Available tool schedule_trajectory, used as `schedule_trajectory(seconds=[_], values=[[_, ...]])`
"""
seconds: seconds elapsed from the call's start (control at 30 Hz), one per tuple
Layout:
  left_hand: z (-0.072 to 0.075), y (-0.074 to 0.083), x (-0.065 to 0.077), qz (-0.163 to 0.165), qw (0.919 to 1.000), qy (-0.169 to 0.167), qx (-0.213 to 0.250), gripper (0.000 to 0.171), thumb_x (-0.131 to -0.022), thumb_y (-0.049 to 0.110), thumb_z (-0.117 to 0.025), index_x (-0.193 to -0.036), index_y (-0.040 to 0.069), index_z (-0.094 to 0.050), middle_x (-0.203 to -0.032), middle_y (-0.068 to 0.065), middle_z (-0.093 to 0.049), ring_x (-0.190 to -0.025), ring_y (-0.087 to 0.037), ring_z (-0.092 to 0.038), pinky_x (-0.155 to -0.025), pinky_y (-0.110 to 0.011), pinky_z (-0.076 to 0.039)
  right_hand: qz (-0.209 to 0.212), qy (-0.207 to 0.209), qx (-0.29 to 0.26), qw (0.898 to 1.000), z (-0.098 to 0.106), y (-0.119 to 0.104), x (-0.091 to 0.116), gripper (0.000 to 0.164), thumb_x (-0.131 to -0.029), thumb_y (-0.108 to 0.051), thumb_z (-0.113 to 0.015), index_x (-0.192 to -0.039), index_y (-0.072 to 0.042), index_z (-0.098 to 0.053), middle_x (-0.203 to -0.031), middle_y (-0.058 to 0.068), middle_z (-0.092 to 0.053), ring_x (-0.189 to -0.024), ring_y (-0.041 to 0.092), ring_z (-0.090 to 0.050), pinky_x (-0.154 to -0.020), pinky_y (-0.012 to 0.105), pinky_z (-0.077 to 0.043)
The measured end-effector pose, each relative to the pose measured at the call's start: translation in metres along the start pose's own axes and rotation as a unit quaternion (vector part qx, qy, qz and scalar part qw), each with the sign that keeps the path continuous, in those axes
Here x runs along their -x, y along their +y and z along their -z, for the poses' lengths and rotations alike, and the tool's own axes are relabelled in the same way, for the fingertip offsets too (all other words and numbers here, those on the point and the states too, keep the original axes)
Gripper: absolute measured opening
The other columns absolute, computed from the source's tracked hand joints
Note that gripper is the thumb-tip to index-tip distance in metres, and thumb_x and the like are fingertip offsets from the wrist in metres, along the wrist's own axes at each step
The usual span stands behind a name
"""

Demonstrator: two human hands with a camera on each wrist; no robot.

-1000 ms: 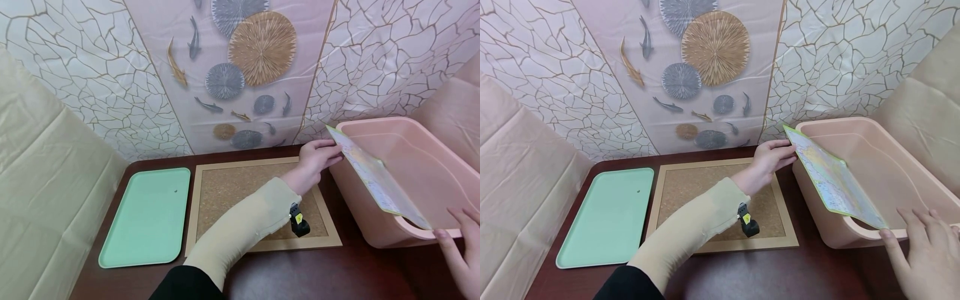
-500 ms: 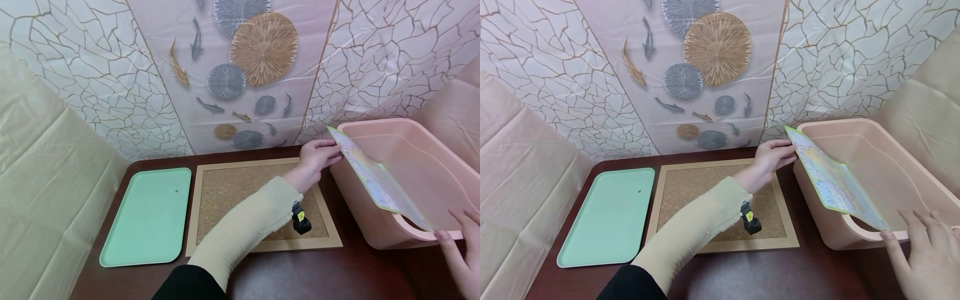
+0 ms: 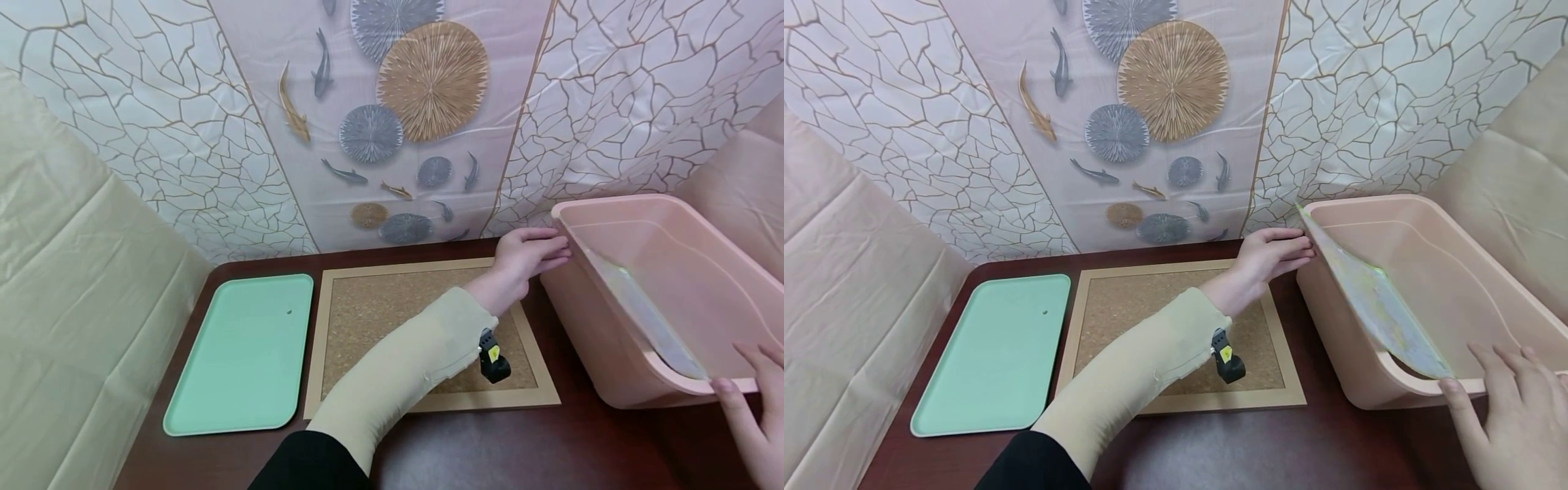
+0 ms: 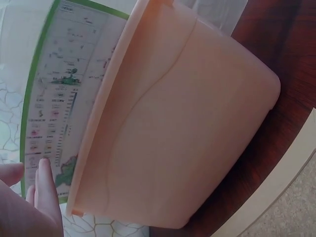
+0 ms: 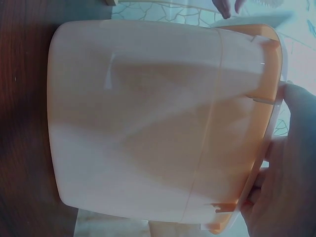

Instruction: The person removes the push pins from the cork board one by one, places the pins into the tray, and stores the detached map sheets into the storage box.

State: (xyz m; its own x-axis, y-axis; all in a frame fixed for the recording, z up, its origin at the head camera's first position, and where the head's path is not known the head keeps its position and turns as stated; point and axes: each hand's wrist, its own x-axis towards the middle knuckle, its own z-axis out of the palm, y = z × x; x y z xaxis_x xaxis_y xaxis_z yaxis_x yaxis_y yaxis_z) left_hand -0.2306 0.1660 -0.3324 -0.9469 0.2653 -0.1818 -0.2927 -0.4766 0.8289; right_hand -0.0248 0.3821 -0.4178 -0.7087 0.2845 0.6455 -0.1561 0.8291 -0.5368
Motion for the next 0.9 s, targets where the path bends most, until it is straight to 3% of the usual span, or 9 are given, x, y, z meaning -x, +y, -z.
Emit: schedule_trajectory(seconds=[0.13, 0.33, 0.6, 0.73, 0.9], values=[[-0.004, -0.001, 0.002, 0.012, 0.9999, -0.001, 0.001, 0.016, -0.095, -0.014, -0.069, -0.110, -0.013, -0.075, -0.113, -0.032, -0.076, -0.117, -0.053, -0.069, -0.097, -0.049, -0.062, 0.000, -0.005, 0.011, 1.000, 0.001, 0.001, 0.000, 0.061, -0.112, -0.039, -0.051, -0.142, 0.013, -0.055, -0.151, 0.046, -0.042, -0.156, 0.050, -0.032, -0.131, 0.019, -0.011], [-0.005, -0.002, 0.006, 0.025, 0.9996, -0.013, -0.003, 0.019, -0.097, -0.014, -0.067, -0.114, -0.014, -0.073, -0.114, -0.032, -0.076, -0.118, -0.052, -0.069, -0.099, -0.050, -0.061, -0.003, -0.007, 0.015, 1.000, 0.001, 0.001, 0.001, 0.062, -0.112, -0.040, -0.050, -0.142, 0.014, -0.055, -0.152, 0.045, -0.042, -0.156, 0.050, -0.031, -0.131, 0.019, -0.011], [0.008, 0.001, 0.009, 0.032, 0.9973, -0.064, -0.017, 0.026, -0.100, -0.013, -0.063, -0.125, -0.016, -0.068, -0.124, -0.038, -0.070, -0.125, -0.053, -0.065, -0.102, -0.049, -0.060, -0.014, -0.010, 0.018, 1.000, 0.002, -0.003, 0.002, 0.058, -0.114, -0.036, -0.049, -0.141, 0.015, -0.054, -0.152, 0.045, -0.041, -0.157, 0.050, -0.031, -0.132, 0.020, -0.010], [0.017, 0.001, 0.009, 0.039, 0.9957, -0.080, -0.027, 0.028, -0.102, -0.012, -0.061, -0.129, -0.016, -0.066, -0.128, -0.038, -0.068, -0.127, -0.052, -0.063, -0.105, -0.048, -0.059, -0.014, -0.010, 0.016, 1.000, 0.003, -0.003, 0.001, 0.057, -0.114, -0.035, -0.049, -0.141, 0.015, -0.054, -0.152, 0.046, -0.041, -0.159, 0.043, -0.030, -0.131, 0.019, -0.010], [0.029, 0.003, 0.008, 0.049, 0.9941, -0.090, -0.036, 0.028, -0.103, -0.010, -0.059, -0.130, -0.014, -0.067, -0.133, -0.037, -0.066, -0.130, -0.051, -0.062, -0.108, -0.049, -0.056, -0.006, -0.006, 0.003, 1.000, 0.002, -0.002, 0.001, 0.056, -0.113, -0.033, -0.052, -0.141, 0.015, -0.055, -0.152, 0.046, -0.042, -0.161, 0.015, -0.028, -0.130, 0.018, -0.011]])
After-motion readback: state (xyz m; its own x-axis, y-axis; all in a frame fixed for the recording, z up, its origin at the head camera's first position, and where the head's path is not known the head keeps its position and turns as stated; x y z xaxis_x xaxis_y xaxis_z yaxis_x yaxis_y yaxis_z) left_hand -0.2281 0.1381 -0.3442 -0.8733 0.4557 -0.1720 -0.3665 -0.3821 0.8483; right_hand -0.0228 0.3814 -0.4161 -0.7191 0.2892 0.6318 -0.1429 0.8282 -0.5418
